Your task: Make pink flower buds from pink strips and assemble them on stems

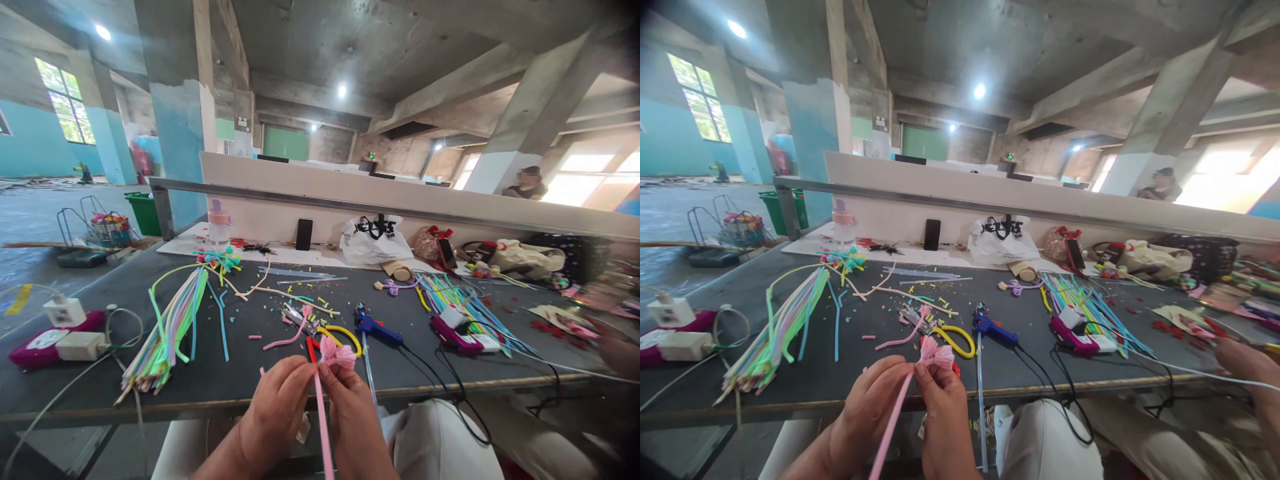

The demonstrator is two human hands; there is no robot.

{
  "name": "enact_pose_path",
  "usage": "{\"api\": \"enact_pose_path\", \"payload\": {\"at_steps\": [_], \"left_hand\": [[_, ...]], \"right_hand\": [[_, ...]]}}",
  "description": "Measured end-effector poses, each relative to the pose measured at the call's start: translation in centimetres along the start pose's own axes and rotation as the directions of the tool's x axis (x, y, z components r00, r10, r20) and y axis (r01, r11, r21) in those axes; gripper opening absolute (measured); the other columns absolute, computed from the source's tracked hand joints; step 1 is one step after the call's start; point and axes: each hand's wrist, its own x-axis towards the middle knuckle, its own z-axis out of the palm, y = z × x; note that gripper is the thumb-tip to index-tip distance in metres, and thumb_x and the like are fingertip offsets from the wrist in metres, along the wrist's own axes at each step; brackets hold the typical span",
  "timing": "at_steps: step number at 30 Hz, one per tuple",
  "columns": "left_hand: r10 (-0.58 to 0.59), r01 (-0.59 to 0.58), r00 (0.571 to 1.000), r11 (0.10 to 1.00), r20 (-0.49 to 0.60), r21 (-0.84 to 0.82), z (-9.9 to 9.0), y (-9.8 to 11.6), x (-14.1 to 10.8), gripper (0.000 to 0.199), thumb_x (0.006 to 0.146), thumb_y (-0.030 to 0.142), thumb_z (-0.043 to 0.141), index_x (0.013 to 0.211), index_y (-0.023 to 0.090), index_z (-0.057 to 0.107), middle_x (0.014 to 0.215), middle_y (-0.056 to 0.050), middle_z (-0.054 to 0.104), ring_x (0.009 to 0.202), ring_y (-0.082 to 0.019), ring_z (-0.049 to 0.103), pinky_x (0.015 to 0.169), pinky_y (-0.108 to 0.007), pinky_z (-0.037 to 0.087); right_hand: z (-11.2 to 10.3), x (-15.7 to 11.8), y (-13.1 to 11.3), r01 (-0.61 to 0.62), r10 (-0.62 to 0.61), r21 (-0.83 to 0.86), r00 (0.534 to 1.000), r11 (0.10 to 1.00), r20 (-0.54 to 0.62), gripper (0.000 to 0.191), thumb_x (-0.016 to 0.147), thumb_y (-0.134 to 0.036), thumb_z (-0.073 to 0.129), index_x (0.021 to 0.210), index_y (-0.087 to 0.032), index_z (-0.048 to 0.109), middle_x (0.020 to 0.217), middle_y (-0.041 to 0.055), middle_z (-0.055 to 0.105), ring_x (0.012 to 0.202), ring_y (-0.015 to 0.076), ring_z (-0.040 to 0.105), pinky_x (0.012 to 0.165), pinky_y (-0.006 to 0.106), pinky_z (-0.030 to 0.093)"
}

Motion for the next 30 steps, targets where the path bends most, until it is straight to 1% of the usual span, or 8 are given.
{"api": "enact_pose_path", "payload": {"at_steps": [3,6,9,13,16,21,27,30], "left_hand": [[-0.082,0.081,0.996,0.997,-0.032,-0.002,0.5,0.4,0.2,0.019,0.086,0.015,0.043,0.094,0.018,0.06,0.084,-0.007,0.067,0.078,-0.016,0.063,0.07,-0.026,0.053],[-0.287,0.282,0.957,0.955,-0.038,-0.09,1.2,0.9,0.5,0.014,0.085,0.02,0.047,0.085,0.018,0.061,0.077,-0.004,0.066,0.07,-0.015,0.062,0.064,-0.024,0.051],[-0.557,0.545,0.83,0.794,0.038,-0.269,1.6,1.4,0.8,0.015,0.084,0.025,0.05,0.075,0.017,0.06,0.067,-0.002,0.062,0.059,-0.012,0.057,0.055,-0.021,0.046],[-0.733,0.742,0.604,0.375,0.313,-0.555,1.9,2.1,1.0,0.021,0.083,0.033,0.052,0.072,0.016,0.056,0.056,0.004,0.05,0.048,-0.008,0.044,0.048,-0.019,0.039],[-0.735,0.744,0.496,0.084,0.462,-0.663,1.8,2.4,1.2,0.02,0.079,0.033,0.057,0.072,0.014,0.055,0.056,0.004,0.05,0.047,-0.006,0.042,0.047,-0.017,0.036],[-0.693,0.7,0.363,-0.238,0.623,-0.673,1.1,2.6,1.7,0.023,0.071,0.032,0.066,0.067,0.013,0.054,0.053,0.004,0.053,0.042,-0.004,0.043,0.043,-0.016,0.032],[-0.447,0.591,0.281,-0.617,0.849,-0.52,0.2,2.2,1.9,0.018,0.064,0.021,0.07,0.068,0.012,0.054,0.055,0.003,0.053,0.041,-0.004,0.045,0.039,-0.016,0.027],[-0.346,0.561,0.303,-0.688,0.888,-0.46,-0.1,2.2,2.0,0.016,0.066,0.018,0.069,0.069,0.011,0.055,0.057,0.002,0.053,0.041,-0.003,0.044,0.038,-0.015,0.025]], "right_hand": [[-0.1,0.2,0.2,0.022,-0.022,-0.014,1.0,1.0,0.009,0.019,0.064,-0.033,0.075,0.074,-0.018,0.067,0.068,0.0,0.068,0.066,0.0158,0.06,0.068,0.027,0.045],[-0.1,0.4,0.3,0.065,-0.066,-0.073,0.998,0.995,-0.018,0.02,0.064,-0.034,0.075,0.073,-0.018,0.067,0.07,0.0001,0.068,0.066,0.0157,0.059,0.068,0.027,0.045],[-0.2,0.6,0.4,0.107,-0.112,-0.12,0.993,0.987,-0.035,0.024,0.064,-0.036,0.074,0.078,-0.018,0.067,0.072,0.0005,0.068,0.068,0.0166,0.059,0.069,0.028,0.045],[-0.3,0.7,0.1,0.111,-0.127,-0.202,0.99,0.973,-0.069,0.032,0.059,-0.04,0.075,0.078,-0.016,0.067,0.066,0.0011,0.067,0.064,0.0188,0.06,0.068,0.03,0.046],[-0.5,0.8,-0.1,0.145,-0.173,-0.288,0.982,0.947,-0.072,0.032,0.058,-0.04,0.074,0.078,-0.016,0.067,0.067,0.0022,0.067,0.066,0.0202,0.059,0.069,0.032,0.047],[-0.8,0.9,-0.4,0.22,-0.251,-0.405,0.968,0.888,-0.026,0.025,0.06,-0.037,0.073,0.072,-0.016,0.067,0.061,0.002,0.063,0.063,0.02,0.057,0.062,0.03,0.047],[-1.6,1.2,-0.1,0.167,-0.144,-0.248,0.984,0.954,0.109,0.027,0.061,-0.039,0.075,0.071,-0.016,0.066,0.053,-0.0006,0.059,0.048,0.0131,0.052,0.049,0.025,0.046],[-2.2,1.6,0.1,0.144,-0.102,-0.206,0.974,0.968,0.204,0.027,0.064,-0.038,0.074,0.075,-0.015,0.067,0.054,0.0004,0.06,0.045,0.0115,0.052,0.045,0.023,0.044]]}}
